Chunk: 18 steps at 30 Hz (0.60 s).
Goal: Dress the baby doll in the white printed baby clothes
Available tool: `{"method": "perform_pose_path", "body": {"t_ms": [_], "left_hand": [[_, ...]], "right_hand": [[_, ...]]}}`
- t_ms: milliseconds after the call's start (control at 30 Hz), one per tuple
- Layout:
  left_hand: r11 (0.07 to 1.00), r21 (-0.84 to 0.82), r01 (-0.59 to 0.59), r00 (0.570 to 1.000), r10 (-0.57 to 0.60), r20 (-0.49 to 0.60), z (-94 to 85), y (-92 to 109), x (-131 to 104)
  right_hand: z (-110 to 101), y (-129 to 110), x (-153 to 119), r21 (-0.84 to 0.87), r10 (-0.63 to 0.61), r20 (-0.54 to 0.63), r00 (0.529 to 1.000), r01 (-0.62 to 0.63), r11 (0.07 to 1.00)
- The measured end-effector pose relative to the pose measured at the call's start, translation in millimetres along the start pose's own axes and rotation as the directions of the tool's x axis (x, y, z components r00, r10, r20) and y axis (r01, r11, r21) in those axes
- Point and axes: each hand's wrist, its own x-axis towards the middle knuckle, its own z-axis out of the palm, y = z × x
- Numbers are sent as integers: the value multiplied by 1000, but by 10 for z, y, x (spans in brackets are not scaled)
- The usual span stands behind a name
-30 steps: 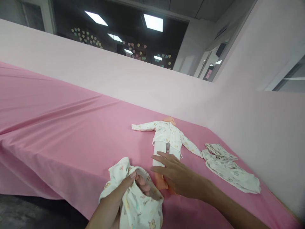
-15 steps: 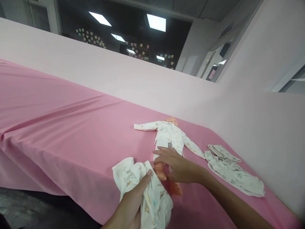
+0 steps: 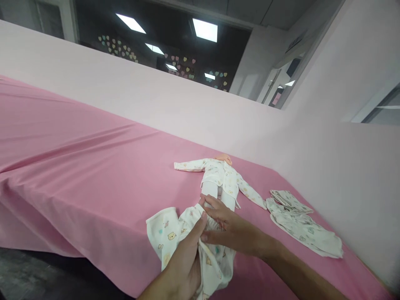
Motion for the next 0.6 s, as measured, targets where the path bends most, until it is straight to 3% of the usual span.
{"method": "perform_pose_path", "body": {"t_ms": [267, 367, 467, 600], "left_hand": [[998, -30, -54, 997, 56, 48, 32, 20, -40], [1000, 7, -1, 997, 0, 78, -30, 62, -71], [999, 34, -18, 989, 12, 150, -83, 122, -108], [999, 27, -20, 964, 12, 267, -122, 160, -125]], "right_hand": [[258, 23, 77, 13, -28, -224, 974, 31, 999], [231, 89, 74, 11, -5, -332, 943, 9, 1000], [172, 202, 94, -21, 10, -452, 892, -22, 1000], [82, 369, 183, -51, 40, -508, 860, -76, 996]]}}
